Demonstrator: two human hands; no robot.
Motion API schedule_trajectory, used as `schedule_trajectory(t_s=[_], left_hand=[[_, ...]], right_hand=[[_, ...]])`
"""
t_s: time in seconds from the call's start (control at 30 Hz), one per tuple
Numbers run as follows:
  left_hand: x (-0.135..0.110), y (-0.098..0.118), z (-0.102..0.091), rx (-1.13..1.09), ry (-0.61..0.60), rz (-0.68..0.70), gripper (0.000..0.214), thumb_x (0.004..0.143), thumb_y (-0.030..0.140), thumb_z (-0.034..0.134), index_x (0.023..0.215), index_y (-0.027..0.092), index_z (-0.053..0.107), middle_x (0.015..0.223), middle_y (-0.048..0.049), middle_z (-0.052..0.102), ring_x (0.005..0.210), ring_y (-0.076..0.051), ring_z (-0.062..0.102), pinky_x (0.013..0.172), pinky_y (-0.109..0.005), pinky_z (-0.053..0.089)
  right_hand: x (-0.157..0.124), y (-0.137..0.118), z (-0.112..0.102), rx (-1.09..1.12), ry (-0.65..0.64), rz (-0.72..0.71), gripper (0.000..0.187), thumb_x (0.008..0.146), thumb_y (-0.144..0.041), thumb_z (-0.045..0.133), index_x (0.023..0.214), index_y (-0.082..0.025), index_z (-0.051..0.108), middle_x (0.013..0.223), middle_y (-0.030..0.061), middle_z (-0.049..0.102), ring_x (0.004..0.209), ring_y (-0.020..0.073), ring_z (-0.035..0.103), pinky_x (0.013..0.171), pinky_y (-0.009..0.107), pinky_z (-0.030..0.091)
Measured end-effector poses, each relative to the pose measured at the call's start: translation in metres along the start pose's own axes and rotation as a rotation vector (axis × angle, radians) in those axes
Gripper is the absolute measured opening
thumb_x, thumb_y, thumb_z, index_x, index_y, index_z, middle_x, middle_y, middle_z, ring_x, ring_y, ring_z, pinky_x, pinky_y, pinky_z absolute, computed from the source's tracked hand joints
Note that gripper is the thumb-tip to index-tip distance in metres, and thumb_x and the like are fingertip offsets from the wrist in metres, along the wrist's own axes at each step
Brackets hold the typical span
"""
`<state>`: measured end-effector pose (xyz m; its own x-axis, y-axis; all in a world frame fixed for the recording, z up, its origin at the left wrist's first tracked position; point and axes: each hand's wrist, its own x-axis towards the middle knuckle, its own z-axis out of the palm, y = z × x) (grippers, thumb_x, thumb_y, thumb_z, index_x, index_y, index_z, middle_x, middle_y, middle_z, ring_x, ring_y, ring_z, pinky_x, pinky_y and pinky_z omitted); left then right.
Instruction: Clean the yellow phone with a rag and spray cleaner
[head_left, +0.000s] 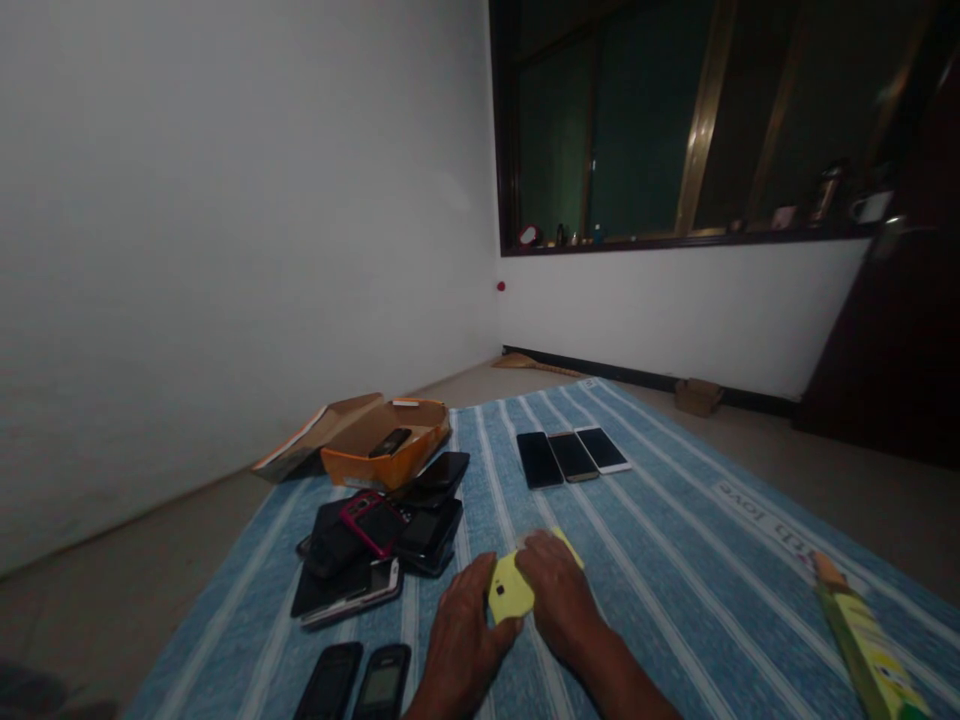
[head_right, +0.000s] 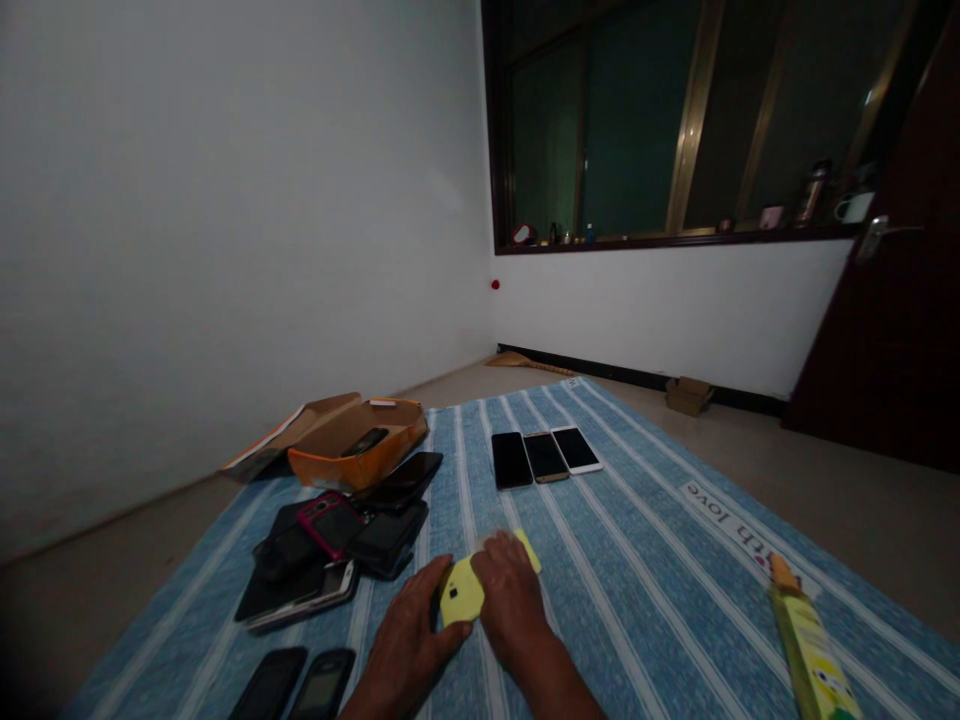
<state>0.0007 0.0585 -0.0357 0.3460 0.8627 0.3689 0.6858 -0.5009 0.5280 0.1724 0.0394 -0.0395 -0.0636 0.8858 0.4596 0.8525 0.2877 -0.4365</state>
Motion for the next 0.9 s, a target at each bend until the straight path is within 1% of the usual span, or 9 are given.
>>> schedule_trajectory(t_s=[0.1, 0.17, 0.23, 0.37, 0.47, 0.53, 0.63, 0.77, 0.9], left_hand=[[0.001, 0.002, -0.001, -0.016, -0.002, -0.012, 0.068, 0.065, 0.026, 0.066, 0.131, 0.008, 0.059, 0.132, -0.022, 0.065, 0.123, -0.037, 0.061, 0.105, -0.055, 0.048], [0.002, 0.003, -0.001, -0.032, 0.001, -0.009, 0.068, 0.066, 0.026, 0.065, 0.132, 0.008, 0.058, 0.133, -0.0222, 0.065, 0.123, -0.037, 0.061, 0.105, -0.055, 0.048], [0.002, 0.002, -0.001, -0.038, 0.01, -0.011, 0.068, 0.068, 0.027, 0.063, 0.133, 0.009, 0.057, 0.134, -0.0221, 0.064, 0.124, -0.037, 0.061, 0.105, -0.055, 0.048], [0.001, -0.002, 0.0, -0.033, 0.02, 0.002, 0.073, 0.066, 0.022, 0.059, 0.138, 0.01, 0.052, 0.139, -0.0207, 0.061, 0.128, -0.035, 0.058, 0.108, -0.053, 0.046], [0.001, -0.004, 0.001, -0.033, 0.031, 0.047, 0.073, 0.065, 0.022, 0.058, 0.138, 0.014, 0.053, 0.14, -0.0182, 0.061, 0.129, -0.033, 0.057, 0.109, -0.052, 0.046], [0.001, -0.004, 0.001, -0.017, 0.035, 0.051, 0.071, 0.065, 0.021, 0.057, 0.135, 0.012, 0.056, 0.137, -0.0193, 0.063, 0.127, -0.034, 0.059, 0.108, -0.053, 0.046], [0.001, -0.003, 0.003, 0.016, 0.027, 0.02, 0.067, 0.065, 0.02, 0.055, 0.13, 0.007, 0.059, 0.133, -0.022, 0.065, 0.125, -0.034, 0.061, 0.107, -0.054, 0.047], [0.001, -0.006, 0.006, 0.04, 0.038, 0.017, 0.065, 0.064, 0.02, 0.055, 0.128, 0.01, 0.062, 0.132, -0.02, 0.066, 0.125, -0.034, 0.061, 0.107, -0.053, 0.048], [0.0, -0.01, 0.011, 0.04, 0.065, 0.02, 0.063, 0.064, 0.022, 0.058, 0.126, 0.013, 0.064, 0.13, -0.0181, 0.068, 0.125, -0.034, 0.061, 0.107, -0.053, 0.048]], right_hand=[[-0.001, -0.013, 0.002, 0.106, -0.035, -0.115, 0.022, 0.087, -0.008, 0.058, 0.104, -0.018, 0.068, 0.118, 0.0117, 0.066, 0.12, 0.0262, 0.054, 0.112, 0.046, 0.033], [-0.001, -0.022, 0.0, 0.184, -0.058, -0.191, 0.026, 0.088, -0.01, 0.058, 0.111, -0.02, 0.066, 0.117, 0.0099, 0.066, 0.117, 0.0239, 0.055, 0.11, 0.044, 0.034], [0.0, -0.03, -0.003, 0.244, -0.07, -0.251, 0.025, 0.09, -0.012, 0.056, 0.112, -0.02, 0.065, 0.117, 0.0088, 0.066, 0.114, 0.0223, 0.056, 0.107, 0.041, 0.037], [0.003, -0.037, -0.01, 0.299, -0.083, -0.309, 0.017, 0.093, -0.015, 0.055, 0.104, -0.02, 0.066, 0.112, 0.0067, 0.067, 0.106, 0.0209, 0.057, 0.096, 0.036, 0.044], [0.004, -0.038, -0.01, 0.314, -0.086, -0.342, 0.022, 0.094, -0.016, 0.055, 0.112, -0.022, 0.065, 0.117, 0.0061, 0.066, 0.11, 0.0205, 0.056, 0.096, 0.035, 0.044], [0.004, -0.037, -0.007, 0.315, -0.078, -0.344, 0.026, 0.094, -0.015, 0.055, 0.117, -0.023, 0.063, 0.121, 0.0062, 0.065, 0.113, 0.0204, 0.055, 0.099, 0.035, 0.043], [0.003, -0.037, -0.003, 0.291, -0.073, -0.304, 0.025, 0.093, -0.014, 0.056, 0.116, -0.022, 0.064, 0.119, 0.0059, 0.065, 0.112, 0.0204, 0.056, 0.098, 0.035, 0.043], [0.003, -0.039, -0.002, 0.244, -0.085, -0.26, 0.021, 0.094, -0.015, 0.057, 0.112, -0.021, 0.066, 0.115, 0.0058, 0.066, 0.11, 0.0206, 0.056, 0.097, 0.035, 0.043], [0.004, -0.042, -0.008, 0.223, -0.084, -0.246, 0.016, 0.095, -0.014, 0.055, 0.104, -0.021, 0.067, 0.108, 0.0047, 0.067, 0.104, 0.0196, 0.057, 0.093, 0.032, 0.042]])
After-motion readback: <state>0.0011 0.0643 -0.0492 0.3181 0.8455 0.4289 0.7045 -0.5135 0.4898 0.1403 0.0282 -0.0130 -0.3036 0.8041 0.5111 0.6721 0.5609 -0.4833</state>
